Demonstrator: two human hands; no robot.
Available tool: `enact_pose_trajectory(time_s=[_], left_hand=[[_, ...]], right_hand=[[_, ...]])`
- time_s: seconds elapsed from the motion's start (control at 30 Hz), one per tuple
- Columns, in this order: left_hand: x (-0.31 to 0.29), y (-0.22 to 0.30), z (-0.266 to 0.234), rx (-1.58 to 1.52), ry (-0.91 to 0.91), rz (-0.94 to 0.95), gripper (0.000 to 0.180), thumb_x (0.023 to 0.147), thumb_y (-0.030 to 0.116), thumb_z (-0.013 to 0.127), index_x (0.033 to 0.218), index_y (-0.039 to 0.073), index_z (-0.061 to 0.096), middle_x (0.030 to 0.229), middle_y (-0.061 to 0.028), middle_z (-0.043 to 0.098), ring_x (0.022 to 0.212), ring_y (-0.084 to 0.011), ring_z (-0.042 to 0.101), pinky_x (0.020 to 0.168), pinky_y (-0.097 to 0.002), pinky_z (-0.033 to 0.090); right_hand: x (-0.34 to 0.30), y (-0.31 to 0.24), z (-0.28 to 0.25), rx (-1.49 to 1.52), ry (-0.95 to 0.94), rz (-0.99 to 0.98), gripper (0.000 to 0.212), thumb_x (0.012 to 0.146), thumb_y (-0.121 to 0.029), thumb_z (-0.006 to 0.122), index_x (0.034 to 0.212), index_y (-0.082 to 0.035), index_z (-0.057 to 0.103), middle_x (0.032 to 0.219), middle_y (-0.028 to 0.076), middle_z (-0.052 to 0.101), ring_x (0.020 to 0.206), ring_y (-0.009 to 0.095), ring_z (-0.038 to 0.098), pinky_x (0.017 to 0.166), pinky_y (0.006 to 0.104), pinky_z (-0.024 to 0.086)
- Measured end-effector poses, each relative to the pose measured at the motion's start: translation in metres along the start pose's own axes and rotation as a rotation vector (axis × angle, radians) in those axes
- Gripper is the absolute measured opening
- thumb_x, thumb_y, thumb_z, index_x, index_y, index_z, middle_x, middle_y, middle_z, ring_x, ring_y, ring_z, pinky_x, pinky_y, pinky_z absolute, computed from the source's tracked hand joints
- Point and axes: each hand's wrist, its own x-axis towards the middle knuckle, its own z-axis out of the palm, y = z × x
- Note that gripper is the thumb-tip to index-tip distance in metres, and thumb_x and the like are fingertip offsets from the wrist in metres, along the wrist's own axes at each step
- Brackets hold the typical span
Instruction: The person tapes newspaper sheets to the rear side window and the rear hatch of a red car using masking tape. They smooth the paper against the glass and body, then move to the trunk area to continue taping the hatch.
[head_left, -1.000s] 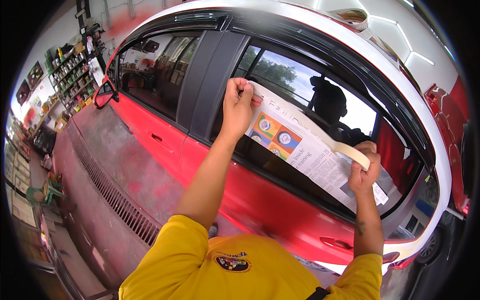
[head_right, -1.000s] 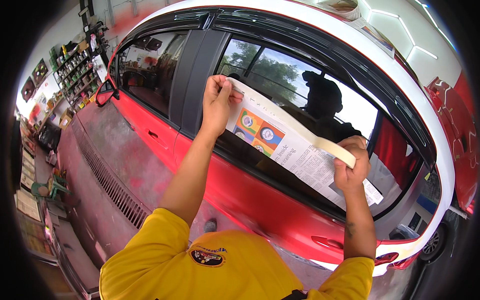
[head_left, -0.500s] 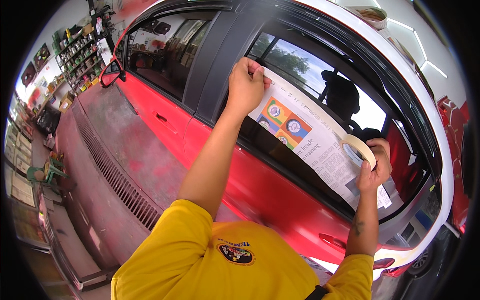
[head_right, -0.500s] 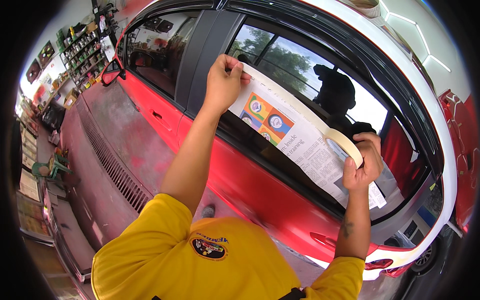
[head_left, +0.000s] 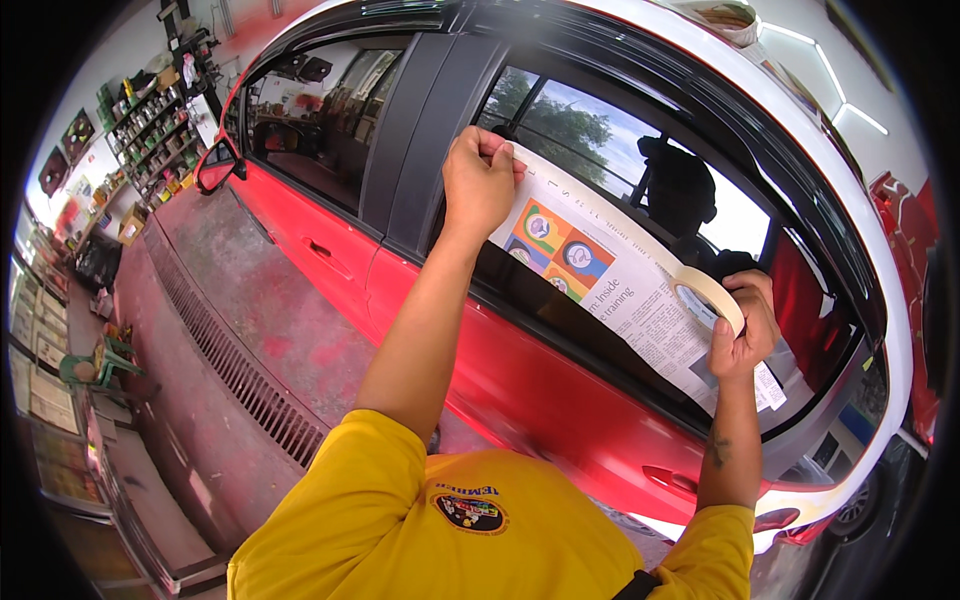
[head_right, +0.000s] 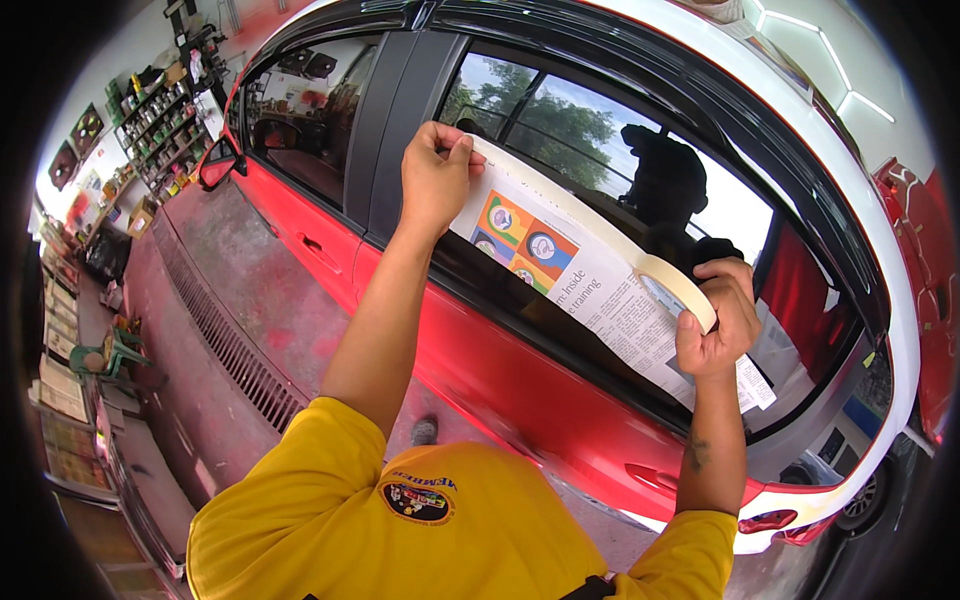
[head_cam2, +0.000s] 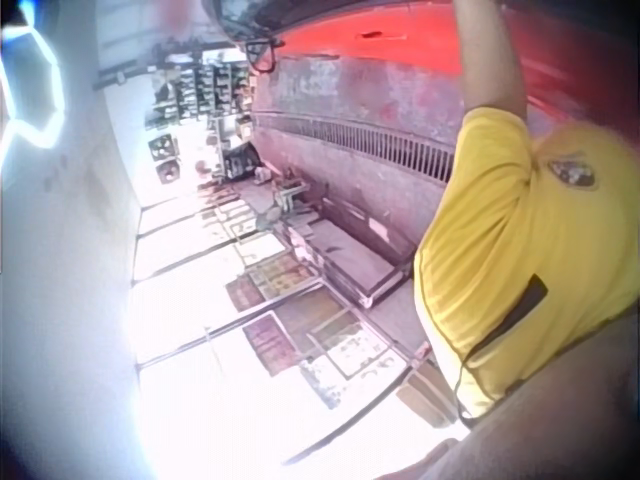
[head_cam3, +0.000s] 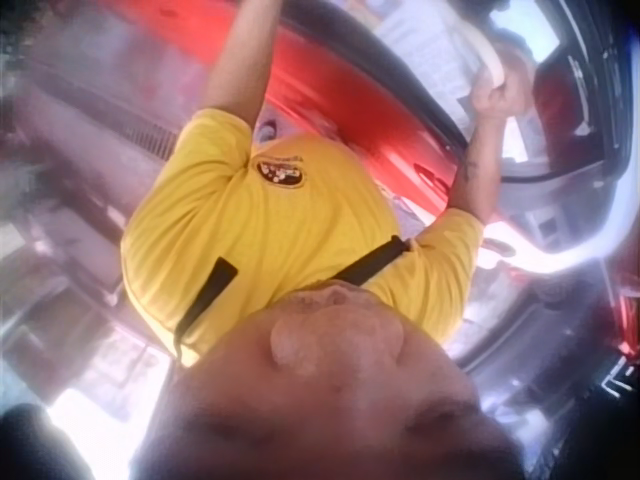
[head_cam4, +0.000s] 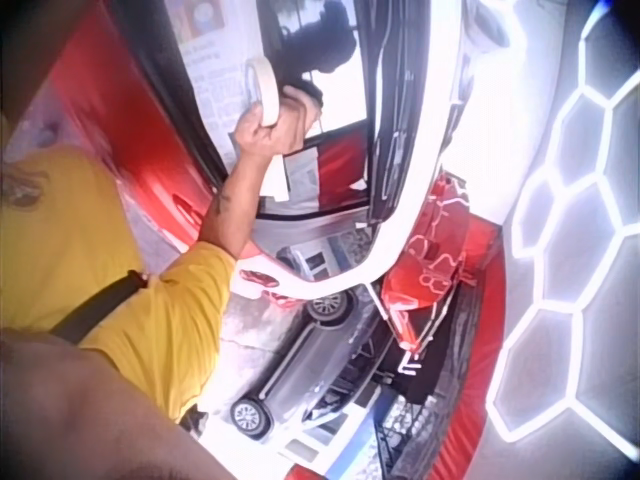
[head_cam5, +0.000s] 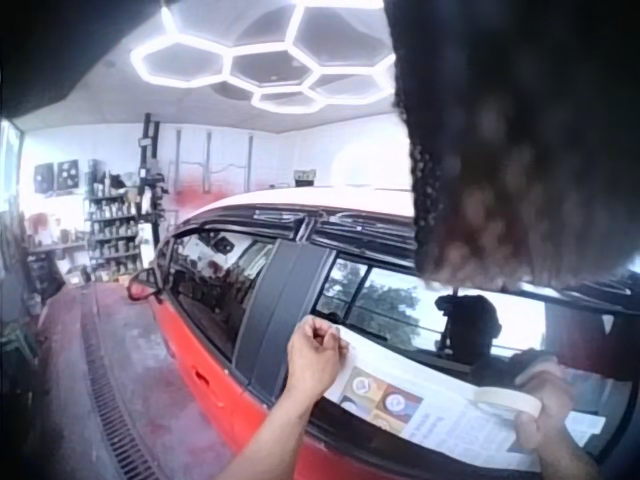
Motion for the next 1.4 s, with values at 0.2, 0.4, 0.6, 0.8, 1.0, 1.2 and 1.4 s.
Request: enact_pose_trajectory(time_s=[0.2,0.4,0.6,0.8,1.0,1.2,1.4], left_hand=[[-0.001,0.007,0.002,0.018,0.023,-0.039,0.007,0.106,0.002,0.067,0.100,-0.001,0.064,0.088,-0.0103,0.074,0.076,-0.0150,0.075,0.070,-0.0294,0.062],[0.003,0.005,-0.001,0.061,0.040,-0.026,0.012,0.103,0.004,0.072,0.099,-0.002,0.063,0.082,-0.0088,0.072,0.070,-0.0144,0.072,0.064,-0.0292,0.060],[0.006,0.004,-0.016,-0.013,0.171,-0.177,0.041,0.092,0.013,0.087,0.110,0.001,0.052,0.070,-0.0023,0.056,0.057,-0.0156,0.059,0.057,-0.0357,0.052],[-0.036,-0.042,0.006,0.408,0.225,0.827,0.068,0.091,0.020,0.086,0.142,-0.006,0.049,0.139,-0.0260,0.054,0.128,-0.0399,0.053,0.111,-0.0513,0.041],[-0.049,-0.046,0.033,0.648,-0.099,0.697,0.140,0.080,0.054,0.090,0.171,-0.011,0.005,0.178,-0.0353,0.014,0.168,-0.0499,0.011,0.129,-0.0706,-0.004],[-0.050,-0.050,0.038,0.671,-0.067,0.721,0.146,0.074,0.061,0.090,0.172,-0.009,0.008,0.179,-0.0341,0.012,0.168,-0.0484,0.011,0.124,-0.0776,-0.008],[-0.049,-0.049,0.035,0.660,-0.049,0.754,0.143,0.074,0.055,0.092,0.173,-0.006,0.008,0.179,-0.0319,0.017,0.168,-0.0466,0.014,0.126,-0.0754,-0.005]], right_hand=[[0.001,-0.002,0.000,0.000,0.005,0.007,0.040,0.098,-0.030,0.072,0.076,0.001,0.059,0.075,0.016,0.060,0.083,0.033,0.067,0.076,0.0408,0.051],[0.002,-0.002,0.002,0.008,0.006,-0.030,0.042,0.097,-0.030,0.072,0.073,0.001,0.057,0.073,0.016,0.059,0.080,0.033,0.066,0.075,0.0422,0.050],[0.003,-0.003,0.003,0.023,0.000,-0.046,0.042,0.094,-0.030,0.073,0.070,0.000,0.055,0.070,0.015,0.056,0.071,0.032,0.063,0.071,0.0424,0.048],[0.010,-0.002,0.004,-0.007,-0.015,-0.058,0.041,0.090,-0.028,0.075,0.068,-0.002,0.053,0.067,0.014,0.056,0.065,0.030,0.060,0.069,0.0411,0.048],[0.008,-0.002,-0.003,0.032,-0.105,-0.054,0.039,0.093,-0.027,0.080,0.071,-0.006,0.055,0.066,0.011,0.058,0.064,0.028,0.062,0.068,0.0410,0.049],[-0.038,-0.016,-0.060,0.064,-0.120,0.167,0.028,0.100,-0.025,0.081,0.107,0.001,0.072,0.079,0.010,0.062,0.066,0.027,0.062,0.063,0.0378,0.050],[-0.029,-0.067,-0.125,-0.374,-0.659,0.319,0.071,0.078,-0.001,0.078,0.146,-0.024,0.074,0.081,0.008,0.056,0.061,0.022,0.062,0.060,0.0388,0.059]])
